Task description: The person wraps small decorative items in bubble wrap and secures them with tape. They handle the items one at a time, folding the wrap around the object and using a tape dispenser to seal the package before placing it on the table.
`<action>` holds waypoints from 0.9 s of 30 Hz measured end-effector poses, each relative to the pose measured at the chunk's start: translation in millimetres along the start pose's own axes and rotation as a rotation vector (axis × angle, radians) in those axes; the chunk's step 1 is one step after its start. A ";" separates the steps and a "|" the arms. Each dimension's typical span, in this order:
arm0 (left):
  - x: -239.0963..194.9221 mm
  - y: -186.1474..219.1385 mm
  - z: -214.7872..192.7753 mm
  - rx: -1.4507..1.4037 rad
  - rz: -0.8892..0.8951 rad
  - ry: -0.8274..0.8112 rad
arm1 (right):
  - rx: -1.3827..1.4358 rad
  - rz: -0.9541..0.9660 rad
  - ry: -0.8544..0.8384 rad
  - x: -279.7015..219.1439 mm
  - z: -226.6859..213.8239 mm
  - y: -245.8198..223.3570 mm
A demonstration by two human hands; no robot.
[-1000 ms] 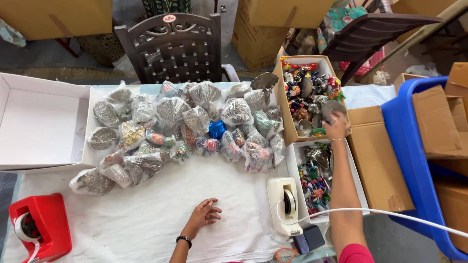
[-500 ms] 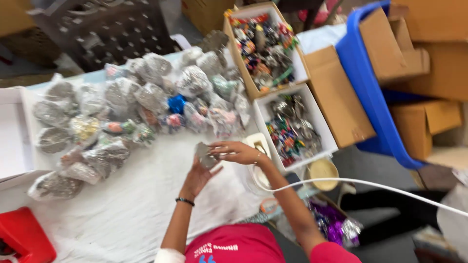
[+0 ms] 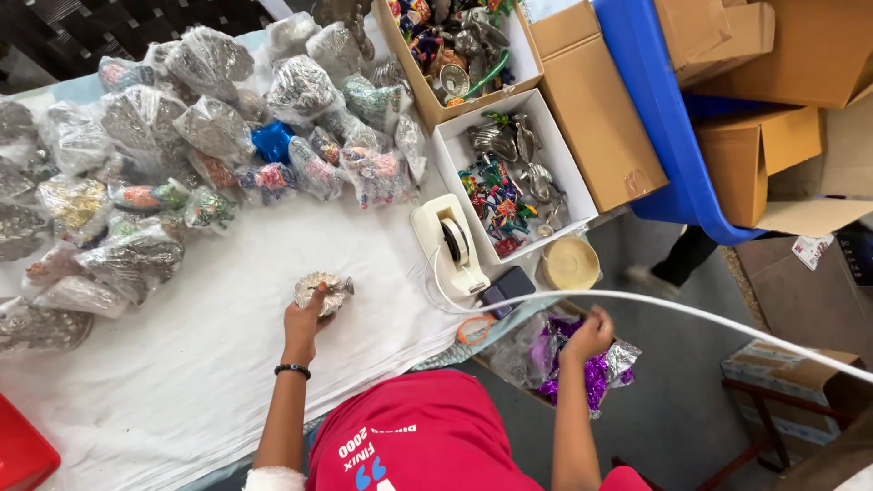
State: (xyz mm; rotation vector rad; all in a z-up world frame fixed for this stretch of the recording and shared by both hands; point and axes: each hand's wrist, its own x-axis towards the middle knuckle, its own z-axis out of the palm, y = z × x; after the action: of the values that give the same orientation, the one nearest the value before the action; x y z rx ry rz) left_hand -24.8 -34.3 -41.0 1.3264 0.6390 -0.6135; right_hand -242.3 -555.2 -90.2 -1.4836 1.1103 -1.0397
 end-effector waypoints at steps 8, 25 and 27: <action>-23.3 21.7 1.7 0.246 0.340 0.268 | -1.351 -0.201 -1.442 -103.4 -27.9 87.9; -27.2 3.0 -10.6 0.357 0.463 0.312 | -1.232 -0.743 -1.056 -62.8 6.2 266.1; -33.3 5.1 -10.9 0.357 0.471 0.297 | -1.301 -0.593 -1.099 -71.7 15.0 257.4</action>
State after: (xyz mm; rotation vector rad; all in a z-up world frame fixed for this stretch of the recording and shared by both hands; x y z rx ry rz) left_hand -44.7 -21.3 -14.7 1.8517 0.4373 -0.1457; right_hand -279.7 -510.5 -351.4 -2.9453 0.4078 0.4796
